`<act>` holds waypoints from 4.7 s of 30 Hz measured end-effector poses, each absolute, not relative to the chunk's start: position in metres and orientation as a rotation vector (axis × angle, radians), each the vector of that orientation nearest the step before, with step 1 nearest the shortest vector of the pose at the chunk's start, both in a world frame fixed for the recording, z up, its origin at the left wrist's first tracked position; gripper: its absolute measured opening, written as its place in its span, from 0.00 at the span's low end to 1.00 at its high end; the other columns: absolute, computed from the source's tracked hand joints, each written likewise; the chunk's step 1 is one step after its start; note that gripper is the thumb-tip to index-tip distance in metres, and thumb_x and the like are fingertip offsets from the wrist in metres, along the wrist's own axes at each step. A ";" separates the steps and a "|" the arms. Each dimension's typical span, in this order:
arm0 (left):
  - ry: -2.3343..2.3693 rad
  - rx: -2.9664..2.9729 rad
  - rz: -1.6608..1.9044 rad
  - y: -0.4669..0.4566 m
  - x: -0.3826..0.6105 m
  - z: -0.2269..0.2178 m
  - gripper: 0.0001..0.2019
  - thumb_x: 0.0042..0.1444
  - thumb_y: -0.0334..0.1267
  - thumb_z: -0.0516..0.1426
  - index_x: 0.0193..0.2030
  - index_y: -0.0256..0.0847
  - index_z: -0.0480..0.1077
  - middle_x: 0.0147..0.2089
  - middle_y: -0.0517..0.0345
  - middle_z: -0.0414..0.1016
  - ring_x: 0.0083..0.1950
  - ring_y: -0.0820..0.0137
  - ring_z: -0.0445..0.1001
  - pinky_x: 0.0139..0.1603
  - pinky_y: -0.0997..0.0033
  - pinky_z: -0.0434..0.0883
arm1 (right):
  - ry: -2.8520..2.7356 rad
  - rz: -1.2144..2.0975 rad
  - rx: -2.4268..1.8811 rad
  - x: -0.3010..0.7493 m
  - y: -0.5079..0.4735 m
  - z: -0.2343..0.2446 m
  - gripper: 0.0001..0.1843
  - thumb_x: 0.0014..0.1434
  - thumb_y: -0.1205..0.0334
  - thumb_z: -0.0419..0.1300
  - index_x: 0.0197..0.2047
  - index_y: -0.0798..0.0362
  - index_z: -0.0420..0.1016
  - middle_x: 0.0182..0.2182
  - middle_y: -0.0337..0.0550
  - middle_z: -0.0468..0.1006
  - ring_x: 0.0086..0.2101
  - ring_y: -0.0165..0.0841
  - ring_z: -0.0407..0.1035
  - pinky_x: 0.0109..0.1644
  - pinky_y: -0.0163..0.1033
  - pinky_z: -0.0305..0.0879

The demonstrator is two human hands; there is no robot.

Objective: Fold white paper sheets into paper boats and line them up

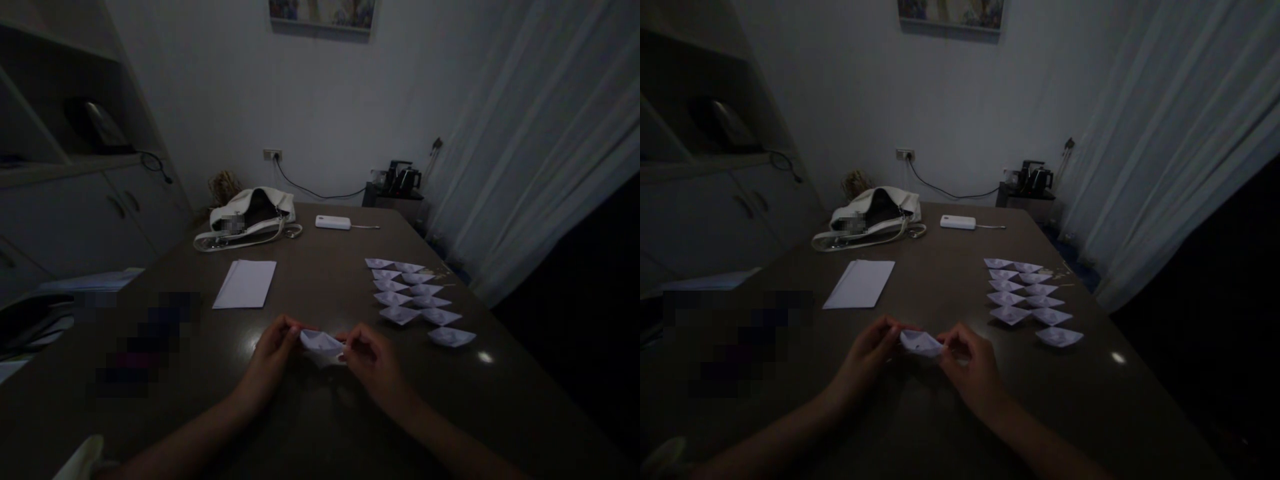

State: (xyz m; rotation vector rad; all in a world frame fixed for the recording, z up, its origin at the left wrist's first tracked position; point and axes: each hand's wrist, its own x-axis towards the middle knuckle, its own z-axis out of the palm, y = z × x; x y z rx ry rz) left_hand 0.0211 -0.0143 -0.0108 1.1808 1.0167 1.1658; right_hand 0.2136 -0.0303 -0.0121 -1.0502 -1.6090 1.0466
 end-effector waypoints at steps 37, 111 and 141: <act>1.140 1.719 0.820 -0.020 0.015 -0.003 0.14 0.48 0.42 0.63 0.40 0.36 0.78 0.35 0.51 0.81 0.36 0.63 0.77 0.37 0.71 0.69 | -1.961 0.936 -1.086 0.214 -0.033 -0.003 0.09 0.59 0.58 0.58 0.36 0.55 0.76 0.27 0.42 0.78 0.28 0.31 0.72 0.32 0.33 0.65; 1.206 2.040 0.725 -0.019 0.027 -0.010 0.13 0.57 0.42 0.53 0.28 0.37 0.71 0.25 0.56 0.73 0.27 0.68 0.69 0.27 0.74 0.61 | -1.402 1.432 -1.073 0.204 -0.013 -0.027 0.23 0.39 0.51 0.72 0.36 0.56 0.77 0.32 0.44 0.80 0.32 0.35 0.74 0.39 0.41 0.69; 0.944 1.267 0.802 -0.008 0.030 -0.022 0.22 0.45 0.55 0.63 0.36 0.38 0.67 0.31 0.57 0.77 0.33 0.67 0.75 0.34 0.71 0.68 | -1.230 1.655 -0.945 0.202 -0.008 -0.029 0.21 0.43 0.51 0.70 0.35 0.55 0.70 0.24 0.33 0.71 0.20 0.23 0.62 0.23 0.29 0.59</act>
